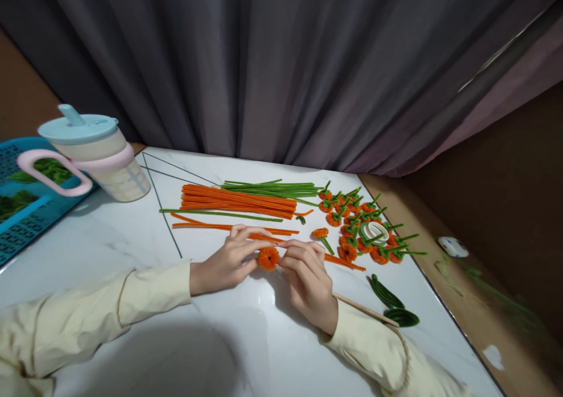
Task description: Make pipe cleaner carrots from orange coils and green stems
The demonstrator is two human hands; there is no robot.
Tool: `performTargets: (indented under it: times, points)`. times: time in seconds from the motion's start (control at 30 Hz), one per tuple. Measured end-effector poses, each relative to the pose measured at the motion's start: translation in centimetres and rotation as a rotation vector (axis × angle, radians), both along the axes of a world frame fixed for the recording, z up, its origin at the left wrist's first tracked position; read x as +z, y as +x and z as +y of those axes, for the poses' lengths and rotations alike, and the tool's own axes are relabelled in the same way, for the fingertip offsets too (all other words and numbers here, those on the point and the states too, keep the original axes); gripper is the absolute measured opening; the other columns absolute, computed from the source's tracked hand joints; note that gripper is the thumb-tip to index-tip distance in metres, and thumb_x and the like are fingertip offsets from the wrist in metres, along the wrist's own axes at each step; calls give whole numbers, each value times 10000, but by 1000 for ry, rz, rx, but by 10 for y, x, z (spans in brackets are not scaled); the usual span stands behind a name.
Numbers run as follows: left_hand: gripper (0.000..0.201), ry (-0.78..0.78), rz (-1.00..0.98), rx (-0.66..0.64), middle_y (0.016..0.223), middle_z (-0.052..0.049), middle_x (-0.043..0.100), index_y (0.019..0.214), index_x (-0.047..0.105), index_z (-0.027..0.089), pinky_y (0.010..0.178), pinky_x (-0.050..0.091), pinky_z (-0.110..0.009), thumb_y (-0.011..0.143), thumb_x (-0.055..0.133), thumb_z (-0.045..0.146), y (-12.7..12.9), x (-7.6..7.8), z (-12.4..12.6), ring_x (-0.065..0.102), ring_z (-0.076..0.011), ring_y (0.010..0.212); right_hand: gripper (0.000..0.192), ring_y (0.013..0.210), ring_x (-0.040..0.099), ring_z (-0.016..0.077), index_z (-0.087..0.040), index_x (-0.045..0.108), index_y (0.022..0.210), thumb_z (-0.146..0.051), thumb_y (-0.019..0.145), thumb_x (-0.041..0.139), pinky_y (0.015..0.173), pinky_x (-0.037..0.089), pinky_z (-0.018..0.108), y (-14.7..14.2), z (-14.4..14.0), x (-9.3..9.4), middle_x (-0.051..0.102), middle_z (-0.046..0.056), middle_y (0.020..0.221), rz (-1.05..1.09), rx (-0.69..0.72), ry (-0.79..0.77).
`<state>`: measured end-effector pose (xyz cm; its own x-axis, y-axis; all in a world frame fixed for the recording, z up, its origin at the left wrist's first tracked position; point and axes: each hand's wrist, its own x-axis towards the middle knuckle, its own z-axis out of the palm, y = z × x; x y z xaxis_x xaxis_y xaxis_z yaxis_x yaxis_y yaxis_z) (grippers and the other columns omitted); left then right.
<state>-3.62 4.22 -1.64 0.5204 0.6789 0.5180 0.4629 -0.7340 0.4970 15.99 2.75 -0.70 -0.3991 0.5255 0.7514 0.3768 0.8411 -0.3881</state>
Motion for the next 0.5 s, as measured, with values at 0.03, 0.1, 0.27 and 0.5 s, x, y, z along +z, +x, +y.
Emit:
performTargets:
  times: [0.03, 0.1, 0.27, 0.5]
  points:
    - [376, -4, -13, -5, 1120, -113, 584, 1112, 569, 188, 907, 364, -391, 813, 432, 6, 0, 0, 0, 509, -220, 1094, 240, 976, 579, 224, -182, 517, 929, 18, 827, 432, 789, 389, 399, 0, 0, 0, 605, 62, 833, 1, 5, -12]
    - [360, -36, -50, -9, 1083, -101, 597, 1041, 601, 188, 892, 399, -378, 803, 414, -9, -1, 0, 1, 520, -212, 1072, 217, 972, 577, 226, -193, 518, 954, -16, 845, 458, 789, 412, 399, 0, 0, 0, 608, 64, 851, 6, 15, -42]
    - [287, -160, -146, 6, 1041, -89, 597, 964, 622, 168, 864, 461, -339, 805, 440, 13, -1, 1, 3, 539, -196, 1018, 337, 985, 569, 229, -194, 490, 1159, -84, 846, 543, 805, 477, 393, 0, 0, -2, 598, 112, 1023, 40, 47, -61]
    - [204, -363, -169, -158, 1006, -87, 612, 950, 637, 169, 844, 469, -316, 846, 474, 106, 0, 6, -1, 569, -187, 964, 378, 1010, 568, 242, -215, 526, 1193, -72, 845, 497, 786, 485, 394, 3, 0, -2, 593, 118, 1054, -46, 50, 32]
